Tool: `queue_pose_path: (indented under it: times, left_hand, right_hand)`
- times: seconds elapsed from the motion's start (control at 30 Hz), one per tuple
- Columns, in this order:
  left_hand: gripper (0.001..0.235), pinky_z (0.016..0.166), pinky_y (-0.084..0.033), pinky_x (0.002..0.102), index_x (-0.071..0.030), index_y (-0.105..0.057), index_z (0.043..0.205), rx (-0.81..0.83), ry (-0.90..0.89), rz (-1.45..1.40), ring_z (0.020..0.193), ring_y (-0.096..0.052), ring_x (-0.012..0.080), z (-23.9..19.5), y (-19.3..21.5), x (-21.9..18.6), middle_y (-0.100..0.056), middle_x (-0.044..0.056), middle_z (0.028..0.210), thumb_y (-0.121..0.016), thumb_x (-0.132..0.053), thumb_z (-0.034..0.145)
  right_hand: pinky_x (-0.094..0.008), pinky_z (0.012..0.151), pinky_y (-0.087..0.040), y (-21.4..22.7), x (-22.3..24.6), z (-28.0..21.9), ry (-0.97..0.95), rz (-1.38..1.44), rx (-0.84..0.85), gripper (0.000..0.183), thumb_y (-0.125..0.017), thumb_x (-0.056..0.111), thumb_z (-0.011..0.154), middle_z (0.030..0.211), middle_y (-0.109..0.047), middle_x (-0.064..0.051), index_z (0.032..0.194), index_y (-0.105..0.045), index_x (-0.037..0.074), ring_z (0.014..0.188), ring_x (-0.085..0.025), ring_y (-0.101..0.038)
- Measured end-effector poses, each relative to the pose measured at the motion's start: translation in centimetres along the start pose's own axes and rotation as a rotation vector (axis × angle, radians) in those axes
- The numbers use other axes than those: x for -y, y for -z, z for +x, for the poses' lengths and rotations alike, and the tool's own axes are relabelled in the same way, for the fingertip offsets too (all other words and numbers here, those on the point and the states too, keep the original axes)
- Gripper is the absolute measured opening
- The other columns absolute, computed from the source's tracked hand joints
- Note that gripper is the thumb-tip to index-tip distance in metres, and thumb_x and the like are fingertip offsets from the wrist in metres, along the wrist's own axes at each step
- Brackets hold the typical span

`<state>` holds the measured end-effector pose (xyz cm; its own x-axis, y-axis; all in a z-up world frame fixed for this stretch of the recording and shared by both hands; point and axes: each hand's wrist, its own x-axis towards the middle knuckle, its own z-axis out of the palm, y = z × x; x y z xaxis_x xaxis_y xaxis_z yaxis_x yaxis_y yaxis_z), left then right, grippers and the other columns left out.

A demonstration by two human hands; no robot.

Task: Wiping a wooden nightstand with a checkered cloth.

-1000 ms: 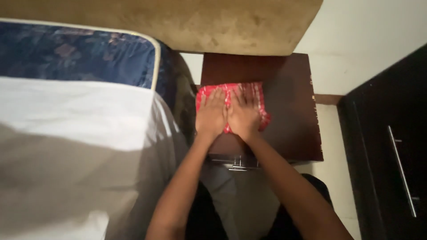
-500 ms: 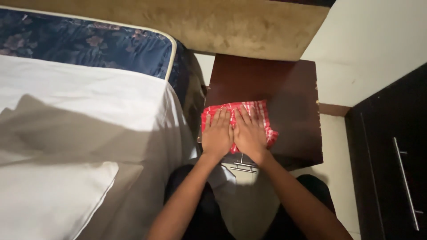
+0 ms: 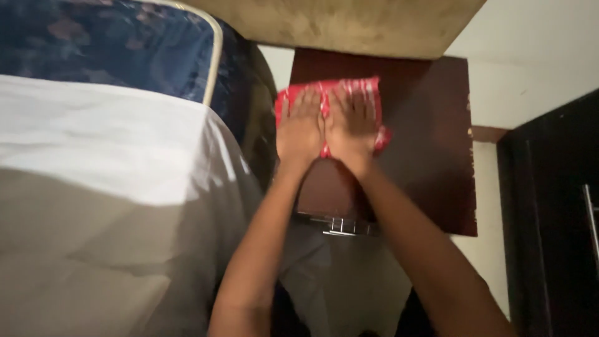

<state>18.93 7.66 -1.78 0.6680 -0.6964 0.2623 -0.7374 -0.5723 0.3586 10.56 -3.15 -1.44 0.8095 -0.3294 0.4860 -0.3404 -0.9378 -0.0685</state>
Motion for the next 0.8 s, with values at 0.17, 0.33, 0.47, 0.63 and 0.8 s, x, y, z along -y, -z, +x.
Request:
queue_pose_path:
  times: [0.17,0.33,0.47,0.63,0.8]
  left_hand:
    - [0.055,0.127,-0.019,0.047,-0.008,-0.047,0.152,-0.002,0.042,-0.021,0.152,-0.033,0.0221,1.4,-0.6,0.4,-0.043,0.007,0.161,-0.038,-0.030,0.103]
    - [0.055,0.128,-0.017,0.046,-0.008,-0.046,0.153,-0.031,0.037,0.028,0.153,-0.032,0.0209,-0.1,-0.1,-1.1,-0.042,0.006,0.162,-0.036,-0.030,0.104]
    - [0.058,0.126,-0.016,0.048,-0.006,-0.042,0.155,0.029,-0.012,0.022,0.152,-0.031,0.0251,-5.3,1.2,-4.0,-0.039,0.010,0.163,-0.037,-0.032,0.103]
    - [0.059,0.124,-0.016,0.050,-0.003,-0.042,0.153,-0.004,-0.092,0.029,0.150,-0.032,0.0272,-10.5,1.2,-8.2,-0.040,0.013,0.162,-0.039,-0.031,0.101]
    - [0.057,0.127,-0.016,0.050,-0.004,-0.046,0.151,0.065,-0.071,-0.018,0.152,-0.033,0.0277,-13.7,1.7,-12.0,-0.040,0.013,0.161,-0.042,-0.030,0.101]
  right_hand:
    - [-0.055,0.117,-0.032,-2.4,-0.7,0.9,0.011,0.013,-0.045,0.049,-0.059,0.029,0.098,0.153,-0.054,-0.012,0.143,-0.062,0.009,0.139,-0.037,-0.048]
    - [-0.053,0.119,-0.032,0.5,-0.7,0.1,-0.023,0.028,-0.053,0.048,-0.056,0.026,0.100,0.154,-0.056,-0.008,0.146,-0.061,0.012,0.143,-0.036,-0.049]
    - [-0.055,0.123,-0.026,3.9,-0.6,-5.2,0.012,0.014,-0.017,0.053,-0.057,0.035,0.097,0.152,-0.055,-0.016,0.141,-0.061,0.007,0.141,-0.044,-0.045]
    - [-0.055,0.126,-0.023,8.3,-1.6,-10.6,0.017,-0.040,-0.027,0.052,-0.055,0.033,0.095,0.152,-0.056,-0.013,0.139,-0.061,0.007,0.145,-0.042,-0.043]
    - [-0.050,0.124,-0.024,11.3,-2.6,-14.4,-0.048,0.001,0.077,0.053,-0.053,0.028,0.094,0.150,-0.056,-0.014,0.142,-0.060,0.007,0.147,-0.037,-0.040]
